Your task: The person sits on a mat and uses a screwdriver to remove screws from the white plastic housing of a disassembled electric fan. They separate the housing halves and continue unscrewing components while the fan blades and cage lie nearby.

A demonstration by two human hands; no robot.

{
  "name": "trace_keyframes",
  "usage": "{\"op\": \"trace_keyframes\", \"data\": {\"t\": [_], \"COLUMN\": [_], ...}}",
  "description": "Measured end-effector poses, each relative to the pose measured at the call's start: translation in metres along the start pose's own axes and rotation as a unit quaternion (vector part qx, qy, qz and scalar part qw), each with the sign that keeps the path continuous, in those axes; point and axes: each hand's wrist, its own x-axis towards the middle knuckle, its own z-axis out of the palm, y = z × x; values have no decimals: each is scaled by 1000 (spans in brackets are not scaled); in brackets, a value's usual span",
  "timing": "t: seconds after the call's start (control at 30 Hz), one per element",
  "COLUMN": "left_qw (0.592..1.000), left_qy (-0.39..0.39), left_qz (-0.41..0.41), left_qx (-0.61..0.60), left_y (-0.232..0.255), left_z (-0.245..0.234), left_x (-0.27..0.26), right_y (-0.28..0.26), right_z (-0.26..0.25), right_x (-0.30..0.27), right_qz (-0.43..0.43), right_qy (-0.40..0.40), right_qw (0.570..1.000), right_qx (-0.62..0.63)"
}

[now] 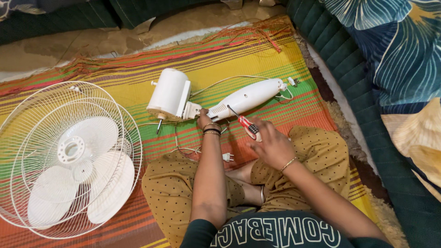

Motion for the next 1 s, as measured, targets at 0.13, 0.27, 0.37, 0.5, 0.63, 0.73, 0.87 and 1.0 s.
{"op": "trace_keyframes", "data": {"t": [0.13,0.27,0.37,0.5,0.63,0.73,0.87,1.0], "left_qw": [1000,1000,1000,1000,1000,1000,1000,1000], "left_qy": [12,11,-1,5,6,-6,1,0], "left_qz": [6,-11,-5,0,-10,13,13,6], "left_qx": [10,0,-11,4,2,-14,24,23], "left_y": [2,3,4,5,3,-1,-4,-5], "left_z": [1,1,1,1,0,-1,-3,-5], "left_x": [-1,-5,-7,-7,-4,1,8,8], "right_y": [-3,-7,-6,-5,-6,-6,-5,-2], "right_z": [0,0,-3,-4,2,2,2,4], "right_x": [3,3,2,4,6,3,2,5], "right_qz": [175,-50,-117,130,77,-138,-30,164], "right_qy": [-110,31,85,-75,-150,5,22,-188], "right_qw": [977,990,984,987,975,972,998,964], "right_qx": [-55,-130,-104,-47,-144,-191,-59,-90]}}
